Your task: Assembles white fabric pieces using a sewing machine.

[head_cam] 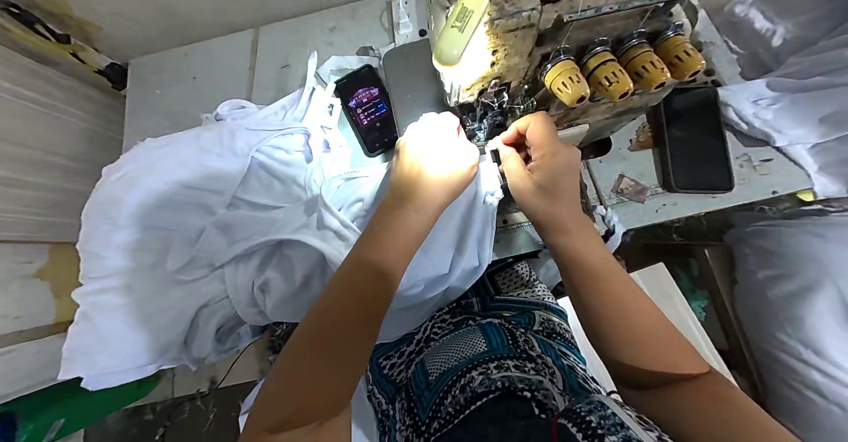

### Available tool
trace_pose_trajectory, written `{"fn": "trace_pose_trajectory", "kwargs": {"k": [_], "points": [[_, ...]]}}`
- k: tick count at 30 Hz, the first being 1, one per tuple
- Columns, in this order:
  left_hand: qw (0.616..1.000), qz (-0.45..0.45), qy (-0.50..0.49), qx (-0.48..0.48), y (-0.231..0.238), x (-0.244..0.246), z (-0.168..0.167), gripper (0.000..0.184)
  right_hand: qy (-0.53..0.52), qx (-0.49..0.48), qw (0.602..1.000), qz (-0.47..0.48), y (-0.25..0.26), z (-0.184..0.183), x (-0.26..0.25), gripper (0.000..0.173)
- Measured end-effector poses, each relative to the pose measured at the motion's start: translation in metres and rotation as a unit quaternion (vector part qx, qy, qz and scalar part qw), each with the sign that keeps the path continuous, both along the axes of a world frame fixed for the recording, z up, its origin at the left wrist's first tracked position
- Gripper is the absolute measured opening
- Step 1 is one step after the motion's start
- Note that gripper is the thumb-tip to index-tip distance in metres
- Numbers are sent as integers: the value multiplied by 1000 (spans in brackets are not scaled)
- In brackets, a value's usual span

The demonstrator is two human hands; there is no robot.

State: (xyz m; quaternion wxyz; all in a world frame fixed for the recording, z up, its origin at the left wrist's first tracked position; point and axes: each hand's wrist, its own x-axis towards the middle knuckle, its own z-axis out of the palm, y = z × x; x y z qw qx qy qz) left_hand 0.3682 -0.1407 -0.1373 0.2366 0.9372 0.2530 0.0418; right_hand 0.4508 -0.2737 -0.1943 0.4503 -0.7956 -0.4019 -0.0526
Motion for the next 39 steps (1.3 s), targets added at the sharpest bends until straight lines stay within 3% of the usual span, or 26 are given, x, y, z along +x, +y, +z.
{"fn": "trace_pose_trajectory", "kwargs": {"k": [5,17,39], "points": [[997,-23,-72,19,8,0,-15,24,-74,-9,997,-31,1,-6,0,10],[985,-39,-169,3,18,1,-30,23,-78,-20,996,-28,0,-7,-5,13],[983,-26,-183,-11,24,6,-30,23,-30,-44,998,13,-6,0,-4,20]]}}
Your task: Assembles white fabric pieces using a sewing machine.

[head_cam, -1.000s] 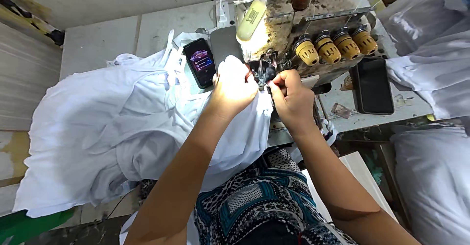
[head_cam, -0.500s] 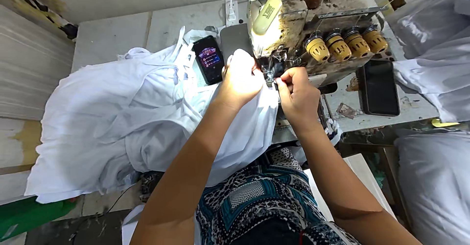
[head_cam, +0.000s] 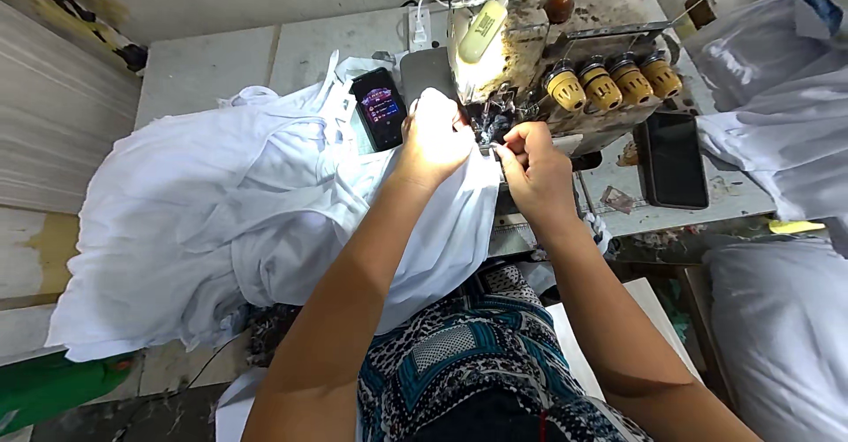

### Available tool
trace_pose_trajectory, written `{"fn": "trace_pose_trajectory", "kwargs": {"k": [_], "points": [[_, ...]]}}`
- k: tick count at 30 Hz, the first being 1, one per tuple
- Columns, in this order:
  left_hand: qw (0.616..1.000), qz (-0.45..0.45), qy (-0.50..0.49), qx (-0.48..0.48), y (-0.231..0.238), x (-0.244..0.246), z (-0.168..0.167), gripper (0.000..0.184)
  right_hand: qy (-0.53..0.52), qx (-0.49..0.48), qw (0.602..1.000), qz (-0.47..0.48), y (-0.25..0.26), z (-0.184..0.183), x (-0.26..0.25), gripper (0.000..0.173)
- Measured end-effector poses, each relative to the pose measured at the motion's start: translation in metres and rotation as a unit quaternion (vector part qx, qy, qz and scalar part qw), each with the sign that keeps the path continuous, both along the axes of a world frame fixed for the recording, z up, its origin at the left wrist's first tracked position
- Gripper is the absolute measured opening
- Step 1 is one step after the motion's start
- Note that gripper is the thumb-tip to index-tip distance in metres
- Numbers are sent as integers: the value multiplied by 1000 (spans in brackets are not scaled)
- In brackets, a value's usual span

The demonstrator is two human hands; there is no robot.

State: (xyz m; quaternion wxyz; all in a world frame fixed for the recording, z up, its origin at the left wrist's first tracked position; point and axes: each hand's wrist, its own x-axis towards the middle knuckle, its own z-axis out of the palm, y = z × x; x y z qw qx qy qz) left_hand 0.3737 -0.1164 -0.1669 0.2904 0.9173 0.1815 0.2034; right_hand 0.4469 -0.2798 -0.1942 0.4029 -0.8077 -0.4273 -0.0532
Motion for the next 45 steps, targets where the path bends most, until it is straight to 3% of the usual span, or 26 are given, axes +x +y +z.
{"fn": "trace_pose_trajectory", "kwargs": {"k": [4,6,8,12,14,16,19,24,30,37,42,45], "points": [[1000,10,12,-2,1,-2,4,20,40,-32,998,25,-14,9,-3,31],[995,36,92,-3,1,-1,11,37,32,-13,999,40,-20,5,-7,39],[994,39,100,22,4,2,8,42,22,4,997,76,-22,-1,-10,48],[992,13,119,29,11,2,15,27,30,55,992,113,-20,-5,-7,18],[996,40,79,-32,15,-4,14,27,73,55,990,104,-25,-3,-2,15],[989,57,-36,-133,16,-13,14,20,135,53,984,102,-32,-2,2,15],[959,13,-118,-256,14,-23,19,12,183,59,977,94,-39,-4,4,16],[991,-8,-56,-123,2,-29,13,16,157,66,982,77,-34,-5,1,21],[1000,-27,-6,4,-21,-45,4,24,12,56,995,87,-17,4,1,24],[991,-18,134,9,1,-29,28,25,-11,43,995,90,3,8,3,21],[990,48,45,125,4,-37,35,16,-4,37,996,77,-3,7,1,23],[994,2,-15,107,-13,-52,32,9,-15,39,995,87,-2,5,-2,26]]}}
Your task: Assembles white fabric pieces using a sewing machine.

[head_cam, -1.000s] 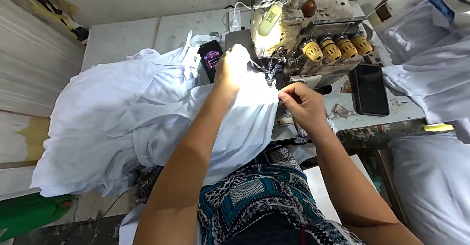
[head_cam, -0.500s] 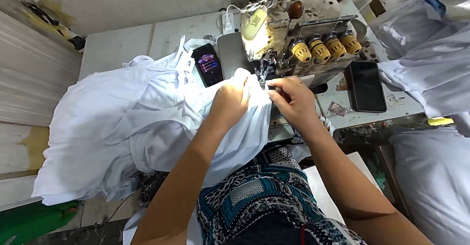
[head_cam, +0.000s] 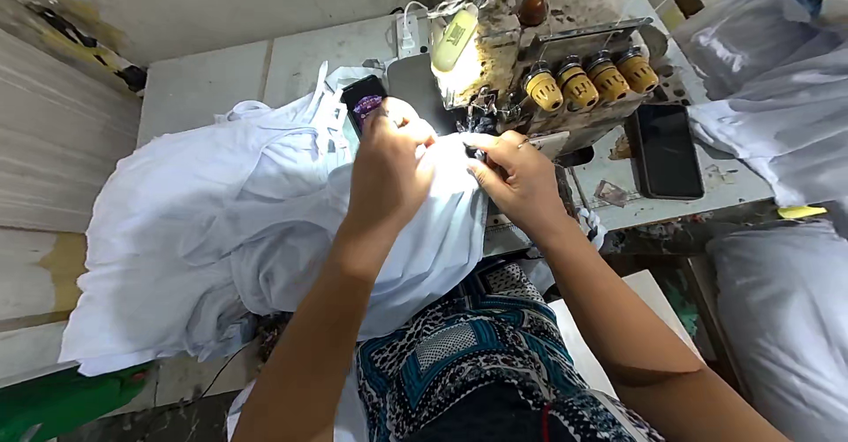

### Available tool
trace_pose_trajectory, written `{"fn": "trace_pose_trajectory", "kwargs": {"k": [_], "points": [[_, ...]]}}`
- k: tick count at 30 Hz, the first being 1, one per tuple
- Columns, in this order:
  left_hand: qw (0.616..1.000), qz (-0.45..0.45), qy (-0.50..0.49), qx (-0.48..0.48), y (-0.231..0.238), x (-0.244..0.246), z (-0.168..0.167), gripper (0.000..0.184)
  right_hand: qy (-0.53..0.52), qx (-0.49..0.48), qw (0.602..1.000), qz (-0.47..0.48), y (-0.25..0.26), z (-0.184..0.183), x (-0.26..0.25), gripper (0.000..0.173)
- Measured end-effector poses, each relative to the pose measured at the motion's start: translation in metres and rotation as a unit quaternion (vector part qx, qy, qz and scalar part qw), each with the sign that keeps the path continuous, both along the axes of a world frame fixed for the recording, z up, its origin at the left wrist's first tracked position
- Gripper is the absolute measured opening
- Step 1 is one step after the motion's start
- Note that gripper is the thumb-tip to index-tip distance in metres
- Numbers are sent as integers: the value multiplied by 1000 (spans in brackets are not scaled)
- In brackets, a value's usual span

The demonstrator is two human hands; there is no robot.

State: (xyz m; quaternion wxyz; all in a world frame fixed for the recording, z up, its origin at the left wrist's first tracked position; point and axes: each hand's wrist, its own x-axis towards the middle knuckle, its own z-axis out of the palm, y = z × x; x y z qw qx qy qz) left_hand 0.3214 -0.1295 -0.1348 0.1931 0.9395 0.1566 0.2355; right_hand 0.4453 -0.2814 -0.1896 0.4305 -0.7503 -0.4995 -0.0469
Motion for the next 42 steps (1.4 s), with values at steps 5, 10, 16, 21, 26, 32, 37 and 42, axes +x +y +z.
{"fn": "trace_pose_trajectory", "kwargs": {"k": [5,10,16,21,26,32,37,42], "points": [[983,-165,-17,-75,-1,-4,-28,17,-11,2,999,33,4,-5,-2,17],[985,-148,25,-89,-3,-2,-28,27,-15,-50,998,41,-26,-1,19,24],[989,-132,35,-55,-13,-8,-28,35,66,-345,929,-120,-84,14,35,26],[990,-131,54,-10,-22,-5,-27,34,171,-215,962,4,-65,4,-11,38],[988,-123,61,71,-41,-11,-29,39,430,-31,895,110,-50,-28,-25,8],[994,-74,44,65,-55,-15,-38,42,493,11,856,156,-57,-28,-36,17],[998,-40,56,7,-40,4,-35,32,486,21,864,133,-46,-28,-40,18],[996,-2,78,-41,1,37,-25,31,462,-7,879,121,-40,-24,-44,15]]}}
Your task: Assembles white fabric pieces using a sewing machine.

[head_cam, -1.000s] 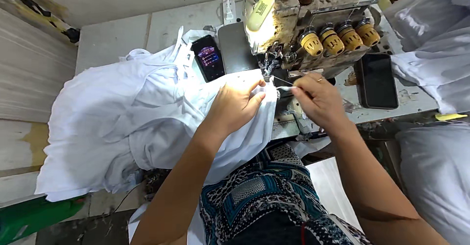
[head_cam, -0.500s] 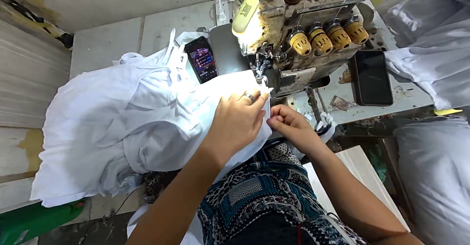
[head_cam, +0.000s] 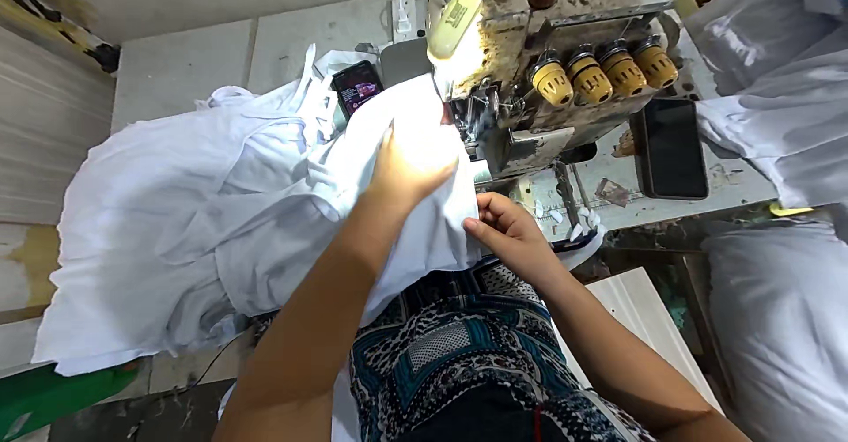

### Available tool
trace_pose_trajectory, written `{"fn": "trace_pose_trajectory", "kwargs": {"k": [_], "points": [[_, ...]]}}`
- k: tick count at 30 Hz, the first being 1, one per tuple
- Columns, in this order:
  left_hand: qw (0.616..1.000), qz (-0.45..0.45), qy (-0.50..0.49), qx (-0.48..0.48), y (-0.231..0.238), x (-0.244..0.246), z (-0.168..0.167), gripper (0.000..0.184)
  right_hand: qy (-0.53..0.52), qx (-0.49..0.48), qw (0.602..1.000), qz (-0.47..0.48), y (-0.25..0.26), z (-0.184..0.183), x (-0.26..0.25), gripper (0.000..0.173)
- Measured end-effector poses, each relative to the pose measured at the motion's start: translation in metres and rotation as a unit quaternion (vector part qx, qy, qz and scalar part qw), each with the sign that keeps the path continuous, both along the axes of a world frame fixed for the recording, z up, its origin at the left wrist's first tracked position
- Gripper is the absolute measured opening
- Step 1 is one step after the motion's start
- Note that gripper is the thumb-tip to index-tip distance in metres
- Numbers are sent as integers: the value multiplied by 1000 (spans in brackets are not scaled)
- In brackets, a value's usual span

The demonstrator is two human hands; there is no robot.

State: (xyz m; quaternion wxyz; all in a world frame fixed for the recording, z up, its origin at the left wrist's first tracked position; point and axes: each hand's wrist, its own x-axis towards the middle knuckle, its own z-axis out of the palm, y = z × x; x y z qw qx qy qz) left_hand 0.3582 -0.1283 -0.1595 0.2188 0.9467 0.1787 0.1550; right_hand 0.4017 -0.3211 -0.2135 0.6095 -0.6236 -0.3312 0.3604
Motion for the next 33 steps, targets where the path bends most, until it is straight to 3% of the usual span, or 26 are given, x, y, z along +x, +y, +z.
{"fn": "trace_pose_trajectory", "kwargs": {"k": [4,9,13,17,21,23,25,29,33], "points": [[999,12,27,13,37,20,-1,44,-44,-31,998,38,4,0,-7,19],[997,32,14,63,71,13,3,26,-89,-41,988,115,5,-1,-11,29],[996,-5,4,87,100,-33,6,23,-120,-10,989,87,4,-3,-10,36],[990,-11,140,9,70,-83,42,26,-142,30,988,62,12,-8,-16,48],[970,-118,197,-82,13,-101,55,24,-126,68,987,78,29,-13,-34,66],[970,-136,172,-106,1,-92,49,21,-123,94,984,85,34,-14,-42,50],[983,-118,110,-88,-6,-79,33,30,-109,109,986,62,35,-13,-44,27],[983,-117,-36,-134,3,-50,-12,22,-49,63,995,62,19,-1,-29,23],[998,39,15,-49,-1,-25,13,19,-44,17,999,-14,1,-2,-6,20]]}}
